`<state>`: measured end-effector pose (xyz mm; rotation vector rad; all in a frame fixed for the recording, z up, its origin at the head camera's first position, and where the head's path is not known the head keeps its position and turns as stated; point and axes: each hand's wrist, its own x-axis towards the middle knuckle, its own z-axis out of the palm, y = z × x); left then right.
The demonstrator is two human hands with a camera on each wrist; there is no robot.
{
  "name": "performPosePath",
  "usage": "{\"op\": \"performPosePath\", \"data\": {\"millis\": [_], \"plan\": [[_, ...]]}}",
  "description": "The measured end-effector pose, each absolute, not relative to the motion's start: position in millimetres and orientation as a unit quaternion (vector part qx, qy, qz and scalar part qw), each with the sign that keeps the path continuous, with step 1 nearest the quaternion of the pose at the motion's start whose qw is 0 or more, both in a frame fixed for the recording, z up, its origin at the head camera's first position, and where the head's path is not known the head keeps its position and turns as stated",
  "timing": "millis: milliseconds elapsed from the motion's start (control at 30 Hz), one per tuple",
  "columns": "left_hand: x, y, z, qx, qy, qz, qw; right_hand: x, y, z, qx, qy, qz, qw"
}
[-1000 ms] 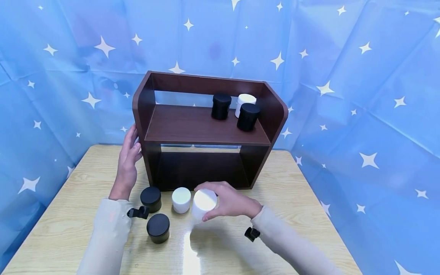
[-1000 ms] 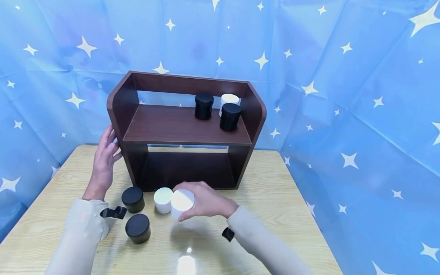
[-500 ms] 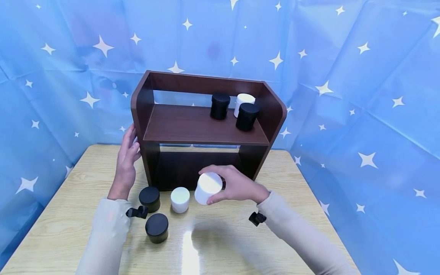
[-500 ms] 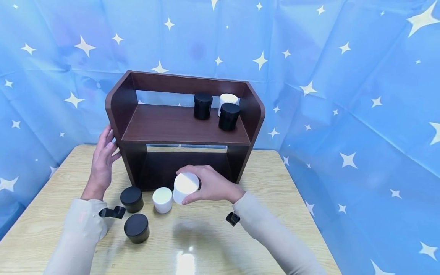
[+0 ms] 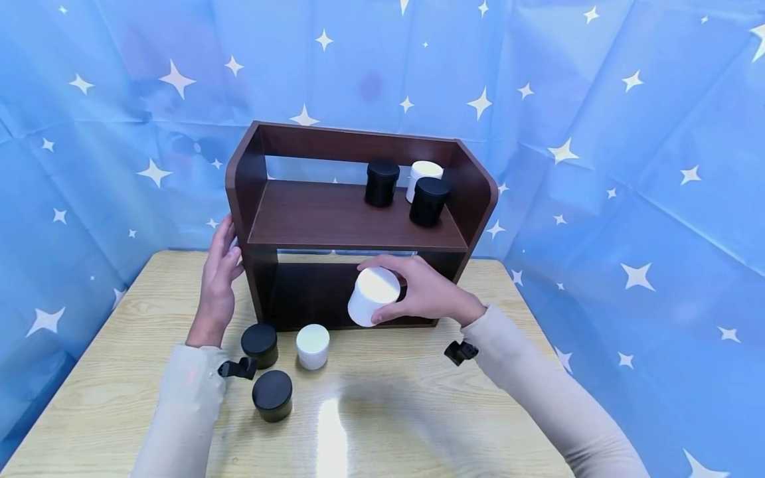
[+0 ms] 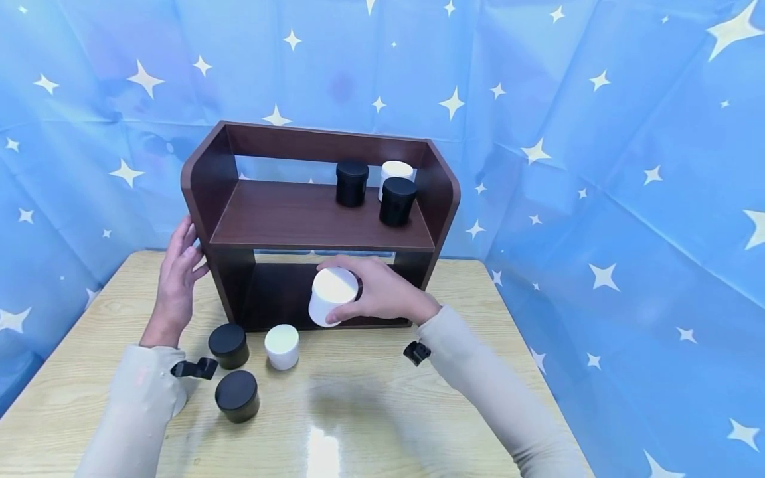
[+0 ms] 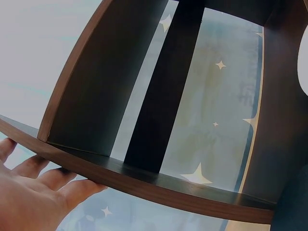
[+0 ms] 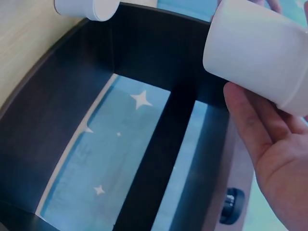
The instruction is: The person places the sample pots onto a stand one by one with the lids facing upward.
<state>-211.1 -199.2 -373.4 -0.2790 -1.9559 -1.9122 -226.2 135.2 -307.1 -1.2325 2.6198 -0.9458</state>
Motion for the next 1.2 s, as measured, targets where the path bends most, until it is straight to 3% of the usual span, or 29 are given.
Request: {"op": "performPosePath", "data": {"millis": [933, 1200], "plan": [[-212, -200, -374, -0.098, -0.707, -0.673, 0.193, -257, 151, -260, -0.360, 0.882, -0.303, 0.022], [-211, -200, -372, -0.095, -0.709, -0.672, 0.194, -266, 151, -243, -0.349, 0.894, -0.281, -0.012]]}}
